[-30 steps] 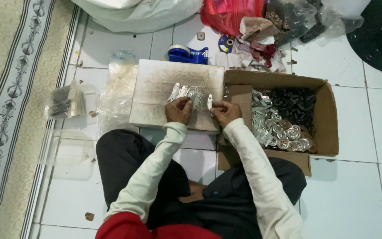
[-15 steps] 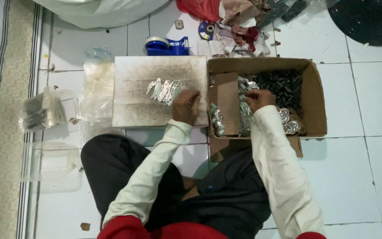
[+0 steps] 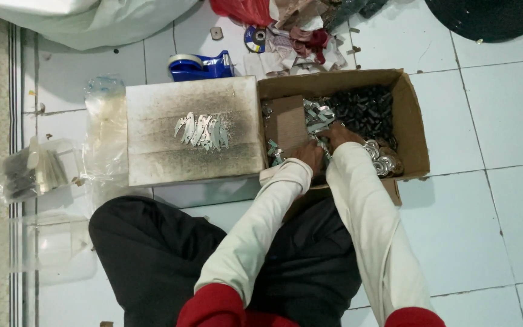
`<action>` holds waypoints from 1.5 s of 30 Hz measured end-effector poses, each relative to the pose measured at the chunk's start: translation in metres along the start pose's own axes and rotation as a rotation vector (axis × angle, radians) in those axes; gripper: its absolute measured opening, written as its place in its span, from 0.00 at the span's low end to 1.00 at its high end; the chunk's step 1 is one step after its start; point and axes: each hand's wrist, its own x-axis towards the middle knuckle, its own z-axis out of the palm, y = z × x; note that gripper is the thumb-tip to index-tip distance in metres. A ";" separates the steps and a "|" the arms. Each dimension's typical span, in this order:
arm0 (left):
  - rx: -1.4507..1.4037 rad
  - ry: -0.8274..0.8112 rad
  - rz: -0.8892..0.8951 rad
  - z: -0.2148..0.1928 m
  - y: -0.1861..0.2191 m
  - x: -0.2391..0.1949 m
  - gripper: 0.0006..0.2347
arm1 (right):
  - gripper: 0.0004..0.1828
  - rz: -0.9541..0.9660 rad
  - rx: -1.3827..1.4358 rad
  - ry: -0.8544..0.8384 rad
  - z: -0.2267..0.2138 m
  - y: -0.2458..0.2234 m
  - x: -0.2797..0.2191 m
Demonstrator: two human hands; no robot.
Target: The person places small metal components into plastic bags and seals them with tape while sitting on the floor.
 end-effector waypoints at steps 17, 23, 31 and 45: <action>0.406 0.137 0.297 0.113 -0.082 0.030 0.11 | 0.11 -0.416 -0.258 0.392 0.071 0.075 0.092; 0.493 0.097 0.387 0.023 -0.034 -0.006 0.09 | 0.13 -0.250 0.074 0.446 0.061 0.076 0.085; 0.568 0.036 0.402 0.023 -0.025 -0.006 0.10 | 0.10 -0.229 0.219 0.440 0.062 0.074 0.088; -0.020 0.463 0.331 -0.008 -0.006 -0.005 0.06 | 0.07 -0.287 0.585 0.642 0.046 0.078 0.085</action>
